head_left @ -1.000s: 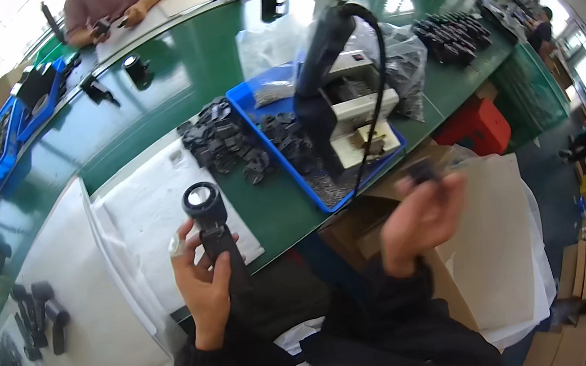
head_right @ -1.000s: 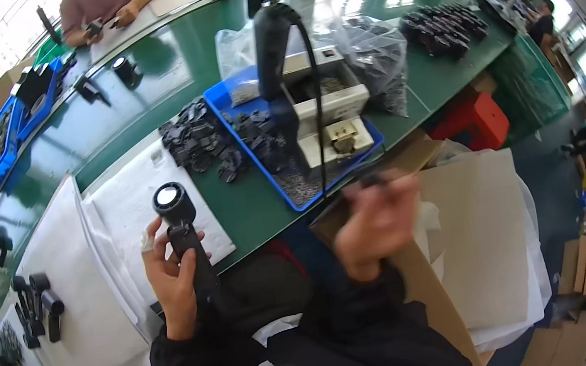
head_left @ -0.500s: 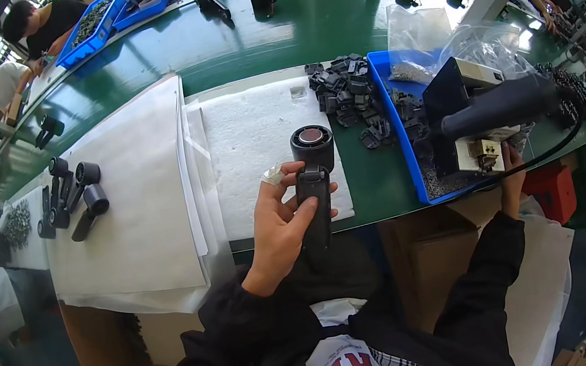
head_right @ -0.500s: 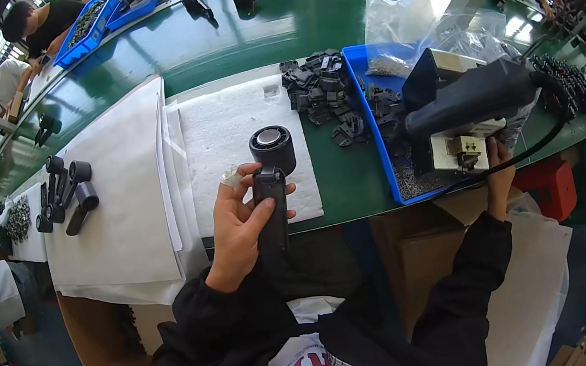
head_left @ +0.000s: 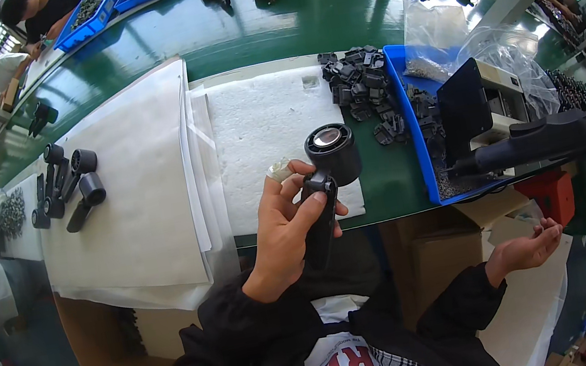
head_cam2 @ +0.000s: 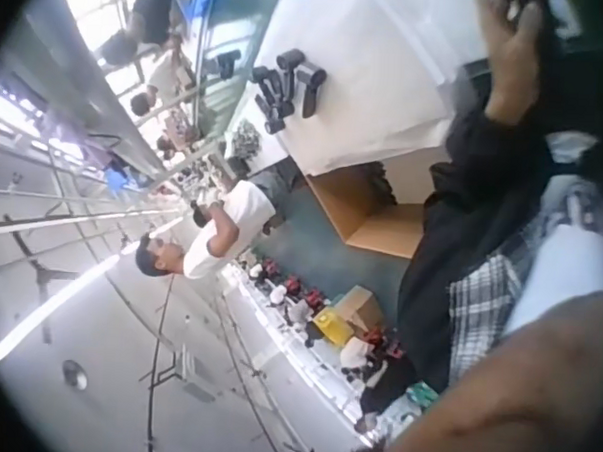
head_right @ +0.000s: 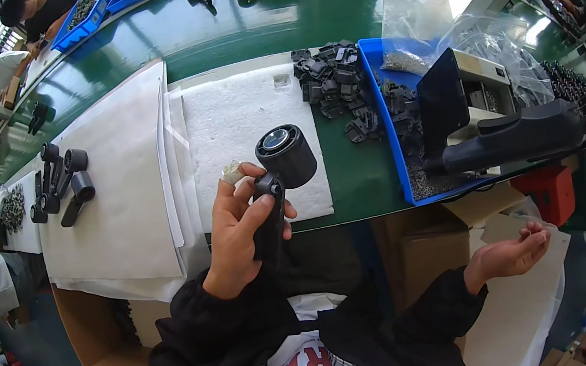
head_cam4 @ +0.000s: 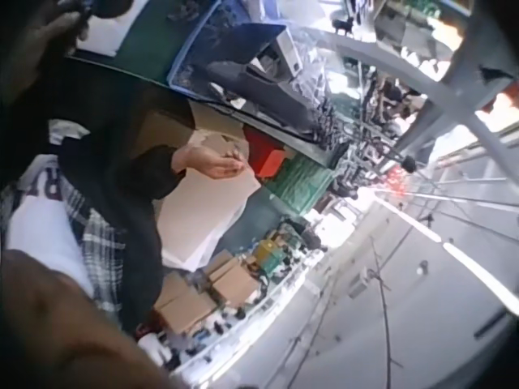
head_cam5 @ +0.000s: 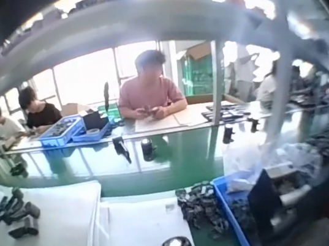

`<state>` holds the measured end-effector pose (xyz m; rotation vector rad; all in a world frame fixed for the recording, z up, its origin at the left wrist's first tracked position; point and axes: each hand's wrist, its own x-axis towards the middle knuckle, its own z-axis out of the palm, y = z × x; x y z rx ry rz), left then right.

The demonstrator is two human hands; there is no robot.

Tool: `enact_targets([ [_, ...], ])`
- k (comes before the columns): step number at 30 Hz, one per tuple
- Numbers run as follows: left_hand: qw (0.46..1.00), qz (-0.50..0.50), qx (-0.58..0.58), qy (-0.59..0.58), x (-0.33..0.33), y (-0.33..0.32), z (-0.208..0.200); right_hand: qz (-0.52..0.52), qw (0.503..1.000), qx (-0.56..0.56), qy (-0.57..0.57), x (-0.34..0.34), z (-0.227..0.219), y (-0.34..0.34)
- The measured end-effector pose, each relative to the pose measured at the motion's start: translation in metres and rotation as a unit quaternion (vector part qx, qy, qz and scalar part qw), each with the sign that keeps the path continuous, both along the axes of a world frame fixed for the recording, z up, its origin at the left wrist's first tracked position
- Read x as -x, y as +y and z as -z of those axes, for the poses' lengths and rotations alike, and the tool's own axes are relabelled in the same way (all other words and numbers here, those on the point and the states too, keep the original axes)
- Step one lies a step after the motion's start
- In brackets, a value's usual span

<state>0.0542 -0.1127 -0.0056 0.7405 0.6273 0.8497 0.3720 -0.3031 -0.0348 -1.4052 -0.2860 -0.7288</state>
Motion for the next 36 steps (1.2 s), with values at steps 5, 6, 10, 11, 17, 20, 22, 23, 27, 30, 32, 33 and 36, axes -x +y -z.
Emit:
enact_targets([
  [5, 0.999, 0.031, -0.011, -0.038, 0.005, -0.002, -0.002, -0.049, 0.997, -0.007, -0.056, 0.020, -0.012, 0.008],
  [6, 0.999, 0.028, -0.008, -0.038, 0.006, -0.003, -0.005, -0.071, 0.995, -0.009, -0.071, 0.024, -0.015, 0.013],
  [10, 0.996, 0.039, 0.013, -0.074, 0.011, -0.005, -0.014, -0.084, 0.994, -0.008, -0.076, 0.039, -0.022, 0.032],
  [11, 0.994, 0.046, 0.021, -0.097, 0.013, -0.006, -0.017, -0.096, 0.992, -0.012, -0.077, 0.041, -0.021, 0.035],
  [17, 0.993, 0.054, 0.004, -0.101, 0.019, -0.009, -0.025, -0.137, 0.987, 0.012, -0.078, 0.053, -0.017, 0.047],
  [20, 0.994, 0.045, -0.019, -0.102, 0.017, -0.011, -0.024, -0.147, 0.986, 0.020, -0.077, 0.063, -0.011, 0.053],
  [22, 0.992, 0.042, -0.003, -0.122, 0.020, -0.006, -0.020, -0.224, 0.970, 0.063, -0.063, 0.077, 0.000, 0.057],
  [23, 0.990, 0.035, 0.014, -0.137, 0.021, -0.003, -0.017, -0.290, 0.950, 0.099, -0.051, 0.086, 0.004, 0.058],
  [27, 0.997, -0.018, -0.024, -0.065, 0.031, 0.004, 0.000, -0.413, 0.850, 0.327, -0.006, 0.133, -0.002, 0.121],
  [30, 0.998, -0.036, -0.053, -0.010, 0.023, 0.007, 0.007, -0.362, 0.836, 0.396, -0.114, 0.116, 0.022, 0.157],
  [32, 0.998, -0.037, -0.052, -0.015, 0.022, 0.010, 0.018, -0.356, 0.826, 0.418, -0.130, 0.109, 0.024, 0.172],
  [33, 0.996, -0.025, -0.081, 0.000, 0.024, 0.013, 0.026, -0.356, 0.811, 0.440, -0.145, 0.108, 0.024, 0.178],
  [36, 0.993, -0.024, -0.113, 0.027, 0.028, 0.021, 0.038, -0.360, 0.730, 0.573, -0.095, 0.108, 0.017, 0.180],
])
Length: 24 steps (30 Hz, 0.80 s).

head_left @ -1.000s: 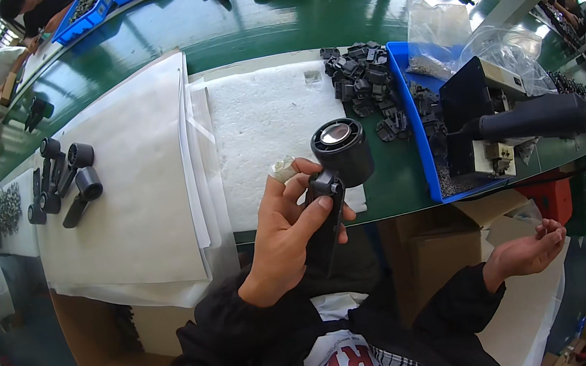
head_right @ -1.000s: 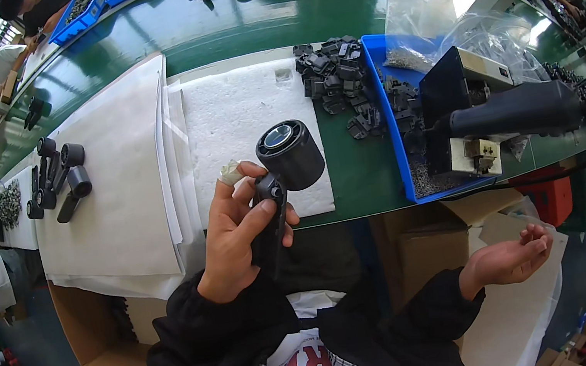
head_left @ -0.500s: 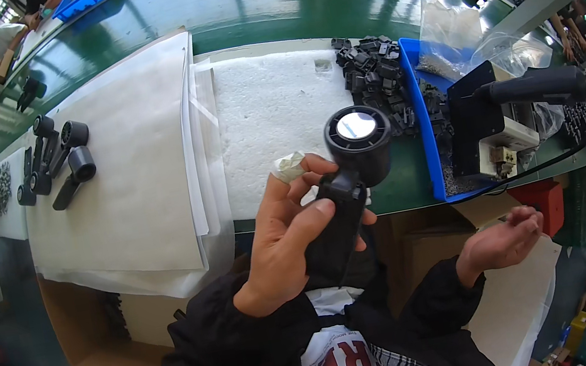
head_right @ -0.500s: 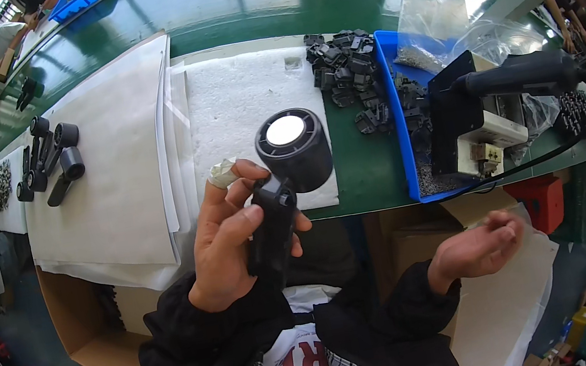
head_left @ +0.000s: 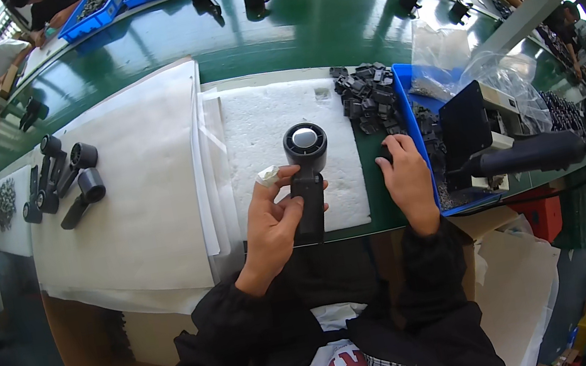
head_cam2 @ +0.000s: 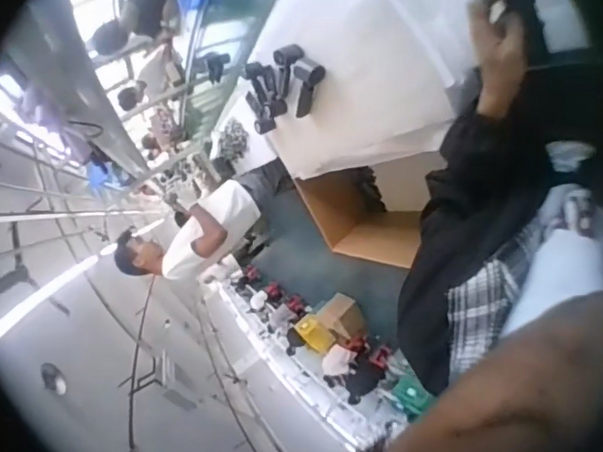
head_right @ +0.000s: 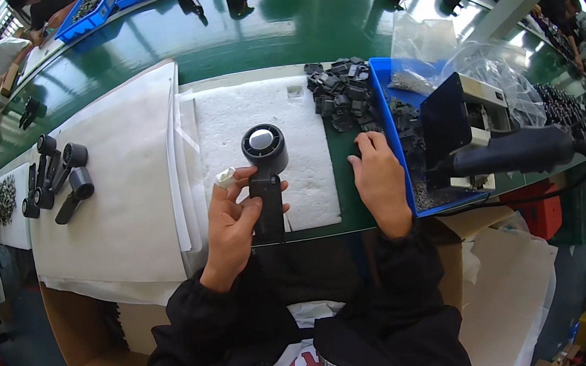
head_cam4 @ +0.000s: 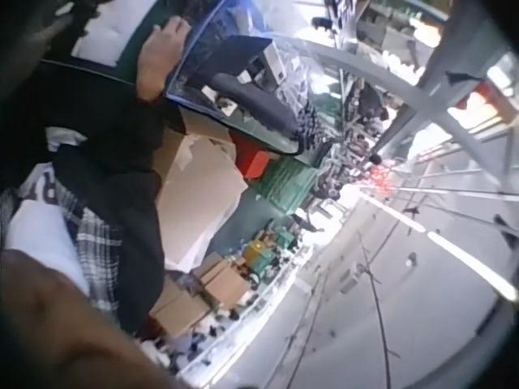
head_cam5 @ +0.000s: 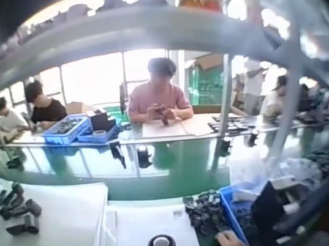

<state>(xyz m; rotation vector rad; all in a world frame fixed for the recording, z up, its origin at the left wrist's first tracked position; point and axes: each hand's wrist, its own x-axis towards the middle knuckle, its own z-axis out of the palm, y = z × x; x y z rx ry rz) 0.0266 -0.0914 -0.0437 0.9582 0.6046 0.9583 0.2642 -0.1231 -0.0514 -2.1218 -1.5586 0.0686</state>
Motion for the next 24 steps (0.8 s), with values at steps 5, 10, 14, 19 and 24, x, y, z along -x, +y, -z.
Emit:
enact_targets([
  [5, 0.999, -0.035, -0.019, 0.021, -0.003, 0.012, 0.023, -0.069, 0.995, -0.070, -0.001, -0.003, -0.009, 0.003],
  [10, 0.996, -0.046, -0.002, 0.080, -0.001, 0.014, 0.037, -0.203, 0.949, -0.131, 0.204, 0.062, -0.031, -0.007],
  [14, 0.994, -0.089, -0.016, 0.061, -0.010, 0.008, 0.032, -0.194, 0.956, -0.141, 0.170, 0.090, -0.015, 0.009],
  [19, 0.986, -0.118, -0.050, 0.106, -0.010, 0.007, 0.041, -0.194, 0.959, -0.152, 0.137, 0.102, 0.001, 0.013],
  [24, 0.977, -0.134, -0.072, 0.152, -0.010, 0.005, 0.046, -0.158, 0.973, -0.117, 0.123, 0.113, 0.001, 0.014],
])
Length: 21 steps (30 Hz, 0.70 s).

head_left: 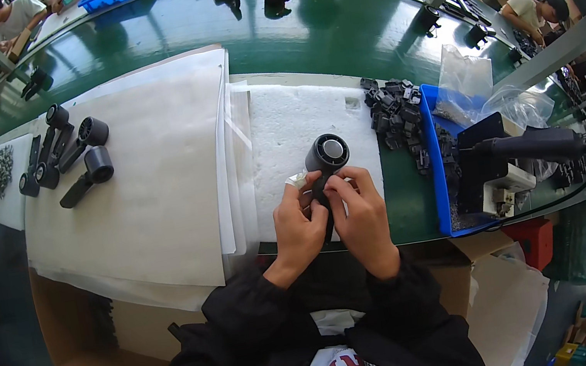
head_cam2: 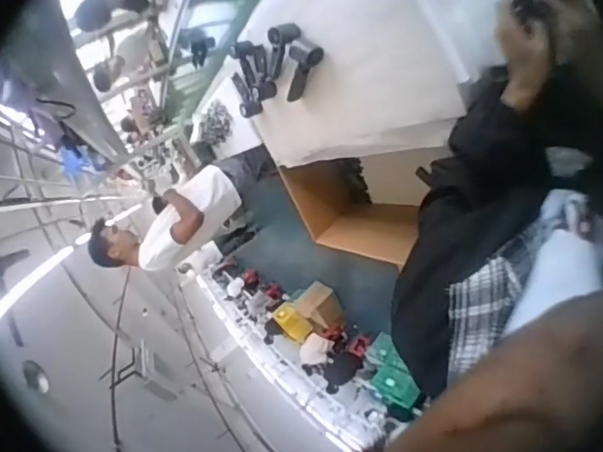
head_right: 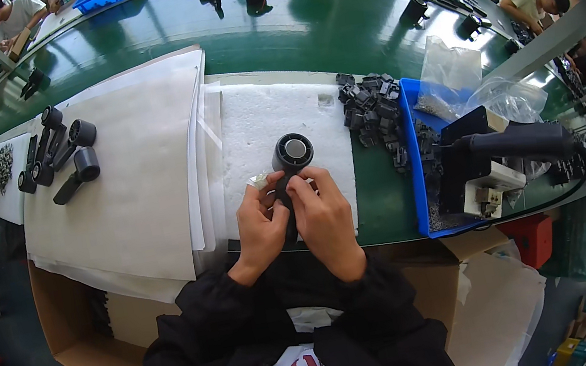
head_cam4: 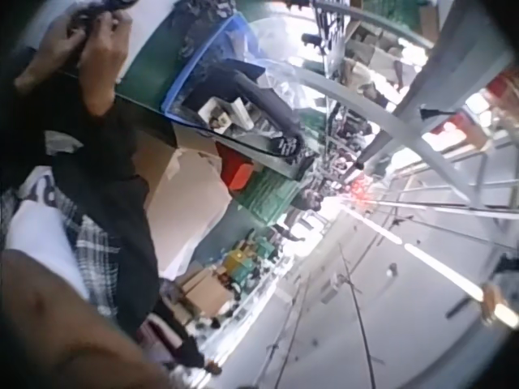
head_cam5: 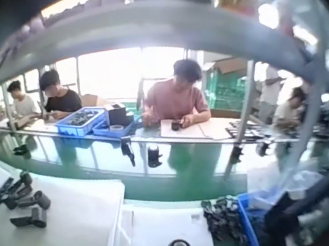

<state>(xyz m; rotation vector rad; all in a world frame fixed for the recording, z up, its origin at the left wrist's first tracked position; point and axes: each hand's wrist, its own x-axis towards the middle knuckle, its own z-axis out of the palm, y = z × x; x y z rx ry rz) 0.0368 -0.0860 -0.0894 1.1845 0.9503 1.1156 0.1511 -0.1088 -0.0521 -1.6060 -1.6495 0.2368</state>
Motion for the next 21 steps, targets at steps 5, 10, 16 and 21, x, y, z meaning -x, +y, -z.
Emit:
enact_targets([
  [5, 0.987, -0.024, 0.048, -0.150, 0.005, 0.001, -0.014, -0.034, 0.995, -0.096, -0.007, -0.005, -0.008, 0.000],
  [10, 0.960, -0.006, 0.136, -0.244, 0.003, 0.000, -0.033, 0.014, 0.981, -0.190, 0.024, 0.000, -0.007, -0.009],
  [16, 0.961, -0.029, 0.059, -0.270, -0.010, -0.007, -0.040, 0.084, 0.986, -0.141, 0.030, 0.014, -0.002, -0.024],
  [21, 0.976, -0.023, 0.010, -0.215, -0.029, -0.016, -0.035, 0.127, 0.927, 0.002, 0.354, 0.009, -0.011, -0.035],
])
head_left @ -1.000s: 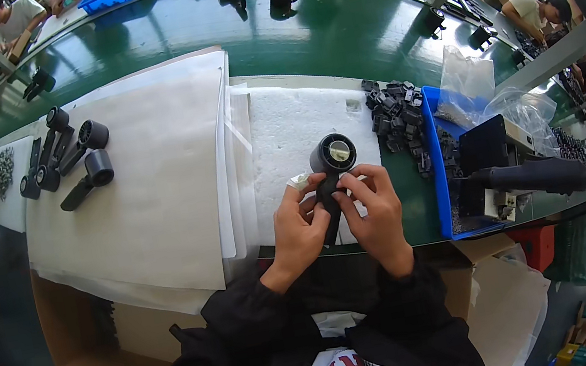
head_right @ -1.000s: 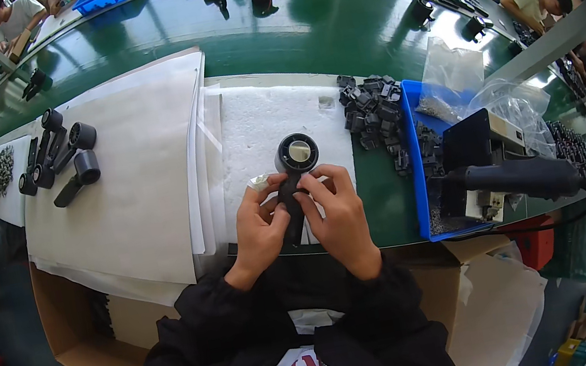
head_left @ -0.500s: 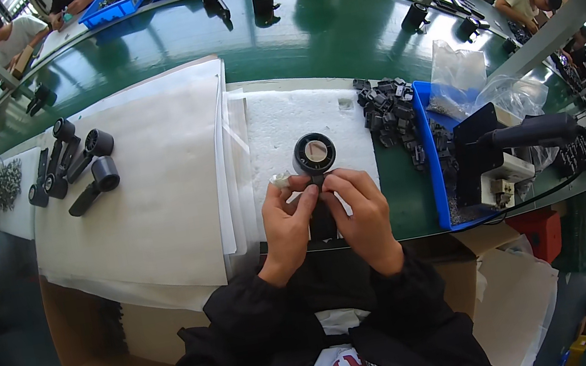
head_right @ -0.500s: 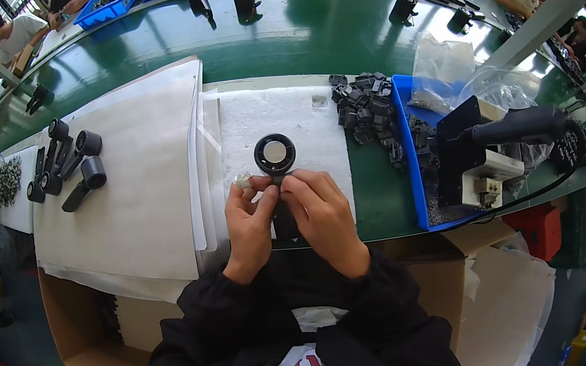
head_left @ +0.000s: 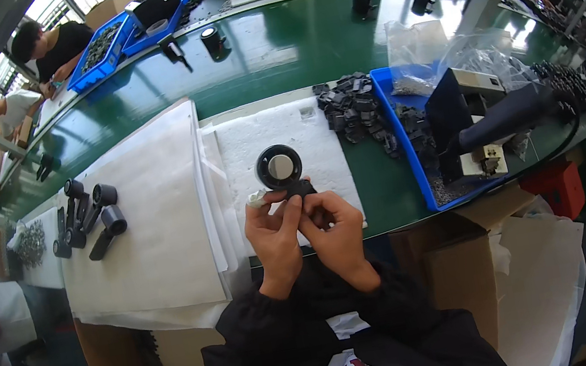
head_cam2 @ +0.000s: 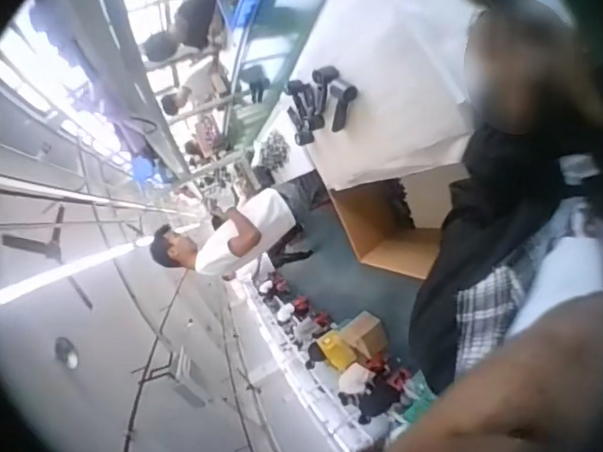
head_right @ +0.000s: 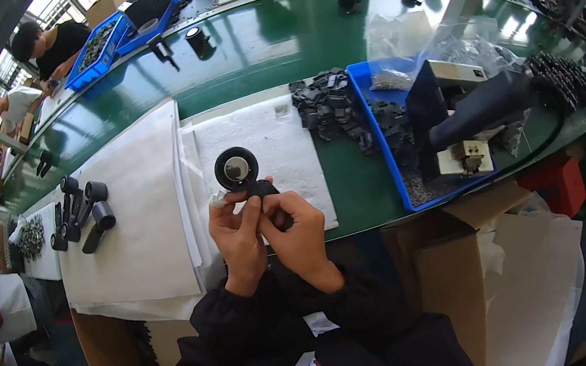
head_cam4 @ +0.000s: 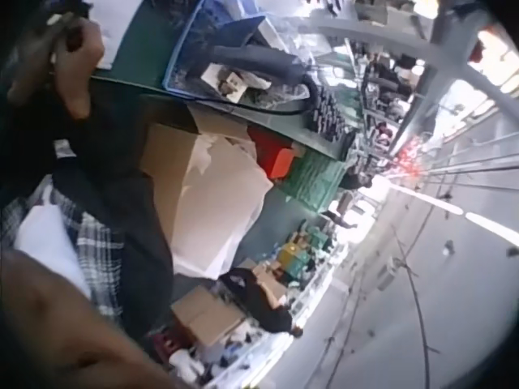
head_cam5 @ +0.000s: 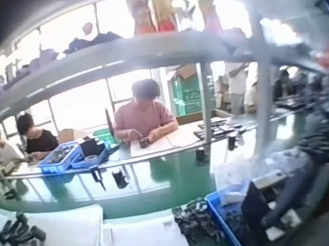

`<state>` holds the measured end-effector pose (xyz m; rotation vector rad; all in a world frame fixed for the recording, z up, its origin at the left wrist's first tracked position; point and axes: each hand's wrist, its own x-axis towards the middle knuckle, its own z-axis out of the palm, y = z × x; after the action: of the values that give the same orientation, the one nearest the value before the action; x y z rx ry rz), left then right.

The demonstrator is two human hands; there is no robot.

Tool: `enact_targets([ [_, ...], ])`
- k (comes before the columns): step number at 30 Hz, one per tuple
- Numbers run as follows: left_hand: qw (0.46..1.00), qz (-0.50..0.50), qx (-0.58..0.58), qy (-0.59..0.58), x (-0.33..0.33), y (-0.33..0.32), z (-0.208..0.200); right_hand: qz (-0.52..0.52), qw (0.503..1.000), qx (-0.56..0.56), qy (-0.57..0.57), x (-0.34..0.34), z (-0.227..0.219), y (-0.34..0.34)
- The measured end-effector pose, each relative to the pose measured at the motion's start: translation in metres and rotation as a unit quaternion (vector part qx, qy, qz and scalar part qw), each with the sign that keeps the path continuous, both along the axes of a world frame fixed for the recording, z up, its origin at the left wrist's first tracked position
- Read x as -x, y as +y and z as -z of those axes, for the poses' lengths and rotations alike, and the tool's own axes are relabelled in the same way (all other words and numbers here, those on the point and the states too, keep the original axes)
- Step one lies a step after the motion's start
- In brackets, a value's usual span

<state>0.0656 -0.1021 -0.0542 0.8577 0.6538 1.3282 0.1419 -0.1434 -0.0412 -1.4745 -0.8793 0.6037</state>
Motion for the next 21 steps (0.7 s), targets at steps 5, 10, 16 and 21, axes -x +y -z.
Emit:
enact_targets([
  [5, 0.997, -0.015, -0.047, 0.053, 0.006, 0.008, -0.002, 0.120, 0.956, -0.168, -0.207, -0.039, -0.018, -0.031],
  [10, 0.998, 0.042, -0.020, 0.052, -0.002, 0.024, 0.006, 0.216, 0.920, -0.317, -0.076, -0.150, -0.079, -0.025],
  [16, 0.983, 0.120, 0.061, 0.128, -0.004, 0.028, 0.030, 0.023, 0.977, -0.211, 0.016, -0.203, -0.075, -0.045],
  [21, 0.966, 0.147, 0.109, 0.184, 0.010, 0.028, 0.022, -0.008, 0.936, -0.336, 0.099, -0.253, -0.080, -0.107],
])
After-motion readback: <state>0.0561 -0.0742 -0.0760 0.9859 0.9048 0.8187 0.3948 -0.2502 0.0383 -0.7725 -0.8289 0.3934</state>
